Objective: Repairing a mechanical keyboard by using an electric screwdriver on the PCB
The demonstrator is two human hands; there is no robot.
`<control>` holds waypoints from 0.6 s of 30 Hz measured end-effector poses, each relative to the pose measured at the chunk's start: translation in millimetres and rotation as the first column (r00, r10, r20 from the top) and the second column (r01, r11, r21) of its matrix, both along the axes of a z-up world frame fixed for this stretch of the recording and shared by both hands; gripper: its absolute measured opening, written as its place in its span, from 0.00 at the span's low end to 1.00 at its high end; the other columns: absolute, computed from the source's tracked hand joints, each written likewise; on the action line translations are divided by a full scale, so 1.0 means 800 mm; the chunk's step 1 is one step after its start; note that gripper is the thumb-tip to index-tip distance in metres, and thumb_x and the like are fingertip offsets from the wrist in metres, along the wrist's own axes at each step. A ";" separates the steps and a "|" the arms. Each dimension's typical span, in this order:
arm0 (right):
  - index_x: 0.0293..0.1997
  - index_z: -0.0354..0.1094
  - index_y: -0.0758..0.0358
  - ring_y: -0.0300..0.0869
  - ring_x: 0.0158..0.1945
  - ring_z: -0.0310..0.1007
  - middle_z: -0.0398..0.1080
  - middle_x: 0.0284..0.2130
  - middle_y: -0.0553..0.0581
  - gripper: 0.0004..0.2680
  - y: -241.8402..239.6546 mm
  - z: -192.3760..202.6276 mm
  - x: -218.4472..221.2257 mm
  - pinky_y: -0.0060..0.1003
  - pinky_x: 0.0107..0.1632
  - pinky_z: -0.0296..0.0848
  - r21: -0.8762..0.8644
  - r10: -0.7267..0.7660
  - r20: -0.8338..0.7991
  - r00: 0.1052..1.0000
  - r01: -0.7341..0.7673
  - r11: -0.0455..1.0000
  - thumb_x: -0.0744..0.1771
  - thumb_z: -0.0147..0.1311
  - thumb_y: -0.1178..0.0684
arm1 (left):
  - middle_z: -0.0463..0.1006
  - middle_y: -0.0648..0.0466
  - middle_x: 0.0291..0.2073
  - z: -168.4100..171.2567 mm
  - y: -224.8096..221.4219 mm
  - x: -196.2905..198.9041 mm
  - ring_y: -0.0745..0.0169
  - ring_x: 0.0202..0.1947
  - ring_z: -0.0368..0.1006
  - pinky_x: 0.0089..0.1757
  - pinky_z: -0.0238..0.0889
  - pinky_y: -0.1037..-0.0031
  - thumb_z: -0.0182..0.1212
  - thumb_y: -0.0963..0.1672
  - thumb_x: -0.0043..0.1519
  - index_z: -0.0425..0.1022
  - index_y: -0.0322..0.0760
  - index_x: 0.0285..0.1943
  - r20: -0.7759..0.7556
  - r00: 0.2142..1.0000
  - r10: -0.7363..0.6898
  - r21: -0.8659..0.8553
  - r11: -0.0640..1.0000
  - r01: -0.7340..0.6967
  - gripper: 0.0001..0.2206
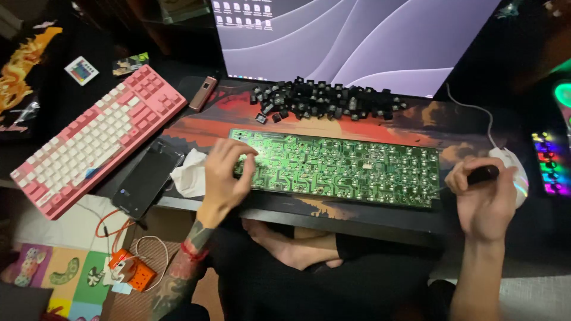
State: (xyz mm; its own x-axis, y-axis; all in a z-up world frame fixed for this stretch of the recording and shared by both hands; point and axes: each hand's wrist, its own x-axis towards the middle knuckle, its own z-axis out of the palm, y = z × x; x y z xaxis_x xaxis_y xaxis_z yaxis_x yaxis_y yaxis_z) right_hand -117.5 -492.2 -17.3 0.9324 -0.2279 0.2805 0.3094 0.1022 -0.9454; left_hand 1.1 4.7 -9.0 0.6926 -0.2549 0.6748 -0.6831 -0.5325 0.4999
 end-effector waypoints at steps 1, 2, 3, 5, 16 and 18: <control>0.60 0.70 0.51 0.37 0.39 0.58 0.63 0.34 0.48 0.18 0.000 -0.001 0.001 0.35 0.49 0.61 0.056 0.013 0.017 1.000 -0.014 0.998 0.85 0.39 0.31 | 0.84 0.48 0.48 -0.011 0.006 0.002 0.49 0.48 0.73 0.54 0.66 0.61 0.66 0.39 0.67 0.84 0.33 0.48 -0.056 0.997 0.050 0.019 0.999 -0.049 0.04; 0.56 0.67 0.55 0.38 0.39 0.57 0.63 0.34 0.51 0.16 0.000 -0.002 0.000 0.36 0.48 0.62 0.113 0.024 0.033 0.999 -0.028 0.993 0.86 0.39 0.36 | 0.83 0.48 0.56 -0.022 0.012 0.004 0.49 0.57 0.72 0.62 0.64 0.58 0.66 0.41 0.70 0.84 0.34 0.53 -0.112 0.989 0.098 0.042 0.995 -0.094 0.07; 0.56 0.67 0.55 0.38 0.39 0.57 0.63 0.34 0.51 0.16 0.000 -0.001 -0.001 0.36 0.48 0.62 0.111 0.016 0.031 0.999 -0.019 0.994 0.86 0.39 0.36 | 0.83 0.48 0.56 -0.025 0.013 0.006 0.49 0.57 0.72 0.62 0.64 0.58 0.66 0.41 0.70 0.84 0.34 0.53 -0.115 0.989 0.090 0.040 0.996 -0.086 0.07; 0.52 0.68 0.52 0.37 0.38 0.54 0.59 0.31 0.48 0.14 0.001 0.001 -0.001 0.34 0.48 0.59 0.128 0.066 0.025 0.997 -0.069 0.989 0.85 0.41 0.39 | 0.77 0.43 0.69 -0.033 0.019 0.002 0.42 0.70 0.72 0.69 0.64 0.52 0.64 0.42 0.74 0.82 0.33 0.65 -0.253 0.960 0.119 -0.031 0.991 -0.131 0.13; 0.51 0.65 0.50 0.36 0.38 0.52 0.56 0.30 0.46 0.14 0.001 0.009 -0.003 0.34 0.49 0.58 0.082 0.044 0.007 0.999 -0.044 0.996 0.85 0.40 0.39 | 0.64 0.34 0.87 -0.033 0.008 -0.005 0.32 0.83 0.67 0.78 0.61 0.50 0.64 0.41 0.71 0.62 0.30 0.81 -0.389 0.921 -0.012 -0.222 0.972 -0.081 0.28; 0.51 0.64 0.50 0.36 0.38 0.52 0.56 0.30 0.46 0.14 0.001 0.010 -0.002 0.34 0.48 0.57 0.069 0.032 0.007 0.999 -0.032 0.997 0.85 0.40 0.39 | 0.62 0.35 0.88 -0.033 0.011 -0.006 0.34 0.84 0.67 0.80 0.60 0.51 0.63 0.39 0.71 0.63 0.30 0.81 -0.401 0.913 -0.076 -0.290 0.956 -0.048 0.28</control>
